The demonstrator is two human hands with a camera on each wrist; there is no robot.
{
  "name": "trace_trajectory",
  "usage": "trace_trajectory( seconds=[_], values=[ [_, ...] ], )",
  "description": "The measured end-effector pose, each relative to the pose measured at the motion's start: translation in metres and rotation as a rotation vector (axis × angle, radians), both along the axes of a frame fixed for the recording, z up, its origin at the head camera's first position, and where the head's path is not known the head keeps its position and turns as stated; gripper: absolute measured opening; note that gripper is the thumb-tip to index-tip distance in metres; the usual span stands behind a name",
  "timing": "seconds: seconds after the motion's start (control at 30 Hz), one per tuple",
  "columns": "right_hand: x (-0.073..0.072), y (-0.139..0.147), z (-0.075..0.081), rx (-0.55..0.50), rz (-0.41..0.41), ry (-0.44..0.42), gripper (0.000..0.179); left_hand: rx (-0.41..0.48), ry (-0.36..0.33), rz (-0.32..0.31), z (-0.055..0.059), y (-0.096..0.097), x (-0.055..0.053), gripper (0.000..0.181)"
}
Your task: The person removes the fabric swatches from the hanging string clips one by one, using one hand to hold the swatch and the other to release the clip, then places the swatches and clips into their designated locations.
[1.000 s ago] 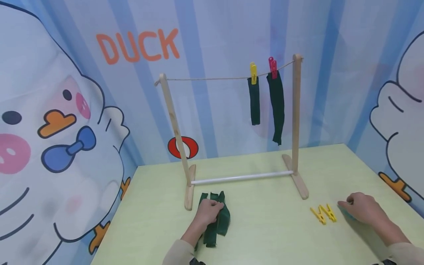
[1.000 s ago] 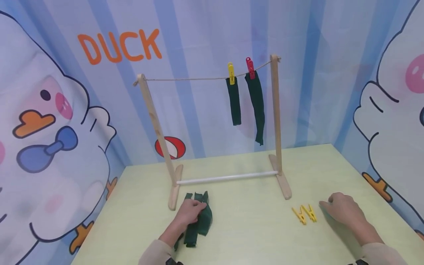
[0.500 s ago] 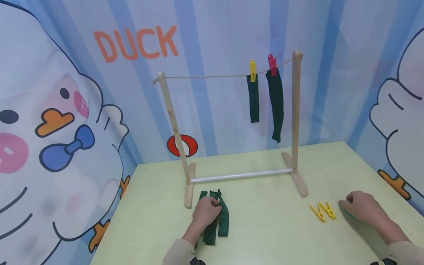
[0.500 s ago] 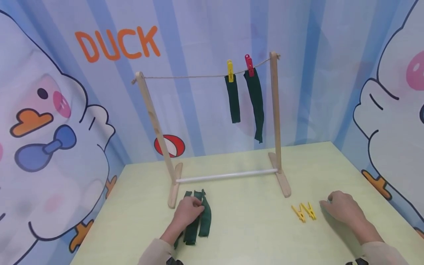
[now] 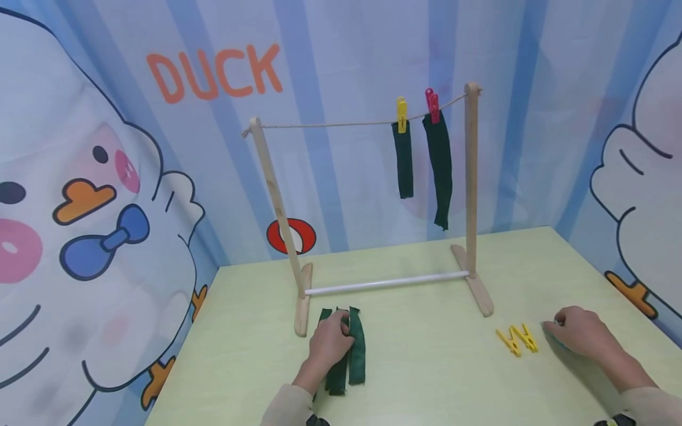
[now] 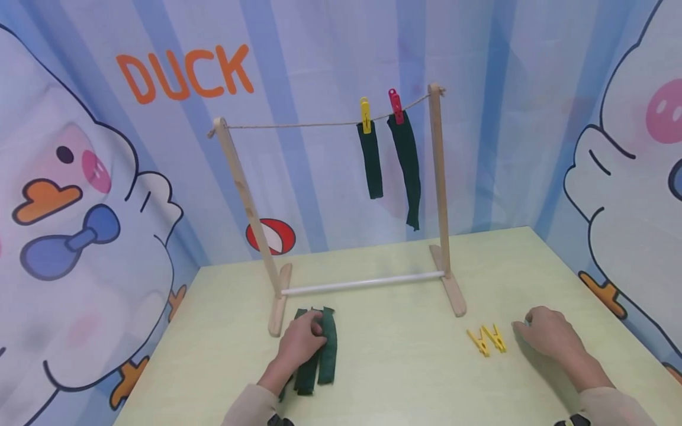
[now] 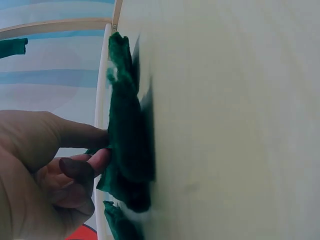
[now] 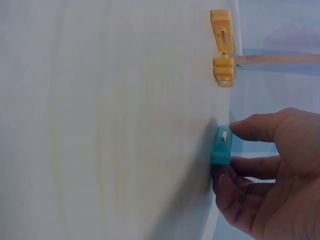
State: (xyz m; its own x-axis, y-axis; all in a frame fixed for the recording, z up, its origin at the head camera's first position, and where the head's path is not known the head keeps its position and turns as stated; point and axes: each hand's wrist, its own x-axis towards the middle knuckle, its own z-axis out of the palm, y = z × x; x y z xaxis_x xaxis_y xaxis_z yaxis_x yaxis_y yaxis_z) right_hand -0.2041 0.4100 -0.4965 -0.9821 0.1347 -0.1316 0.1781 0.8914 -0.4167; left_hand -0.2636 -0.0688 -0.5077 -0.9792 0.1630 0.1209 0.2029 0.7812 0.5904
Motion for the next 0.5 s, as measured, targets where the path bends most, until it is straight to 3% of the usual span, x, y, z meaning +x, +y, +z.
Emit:
trace_trajectory(
  seconds=[0.5],
  values=[
    [0.0019,-0.0022,-0.0011,-0.011,0.004,0.020,0.049,-0.013,-0.010,-0.068,0.0018,-0.0021,0.0012,0.059]
  ],
)
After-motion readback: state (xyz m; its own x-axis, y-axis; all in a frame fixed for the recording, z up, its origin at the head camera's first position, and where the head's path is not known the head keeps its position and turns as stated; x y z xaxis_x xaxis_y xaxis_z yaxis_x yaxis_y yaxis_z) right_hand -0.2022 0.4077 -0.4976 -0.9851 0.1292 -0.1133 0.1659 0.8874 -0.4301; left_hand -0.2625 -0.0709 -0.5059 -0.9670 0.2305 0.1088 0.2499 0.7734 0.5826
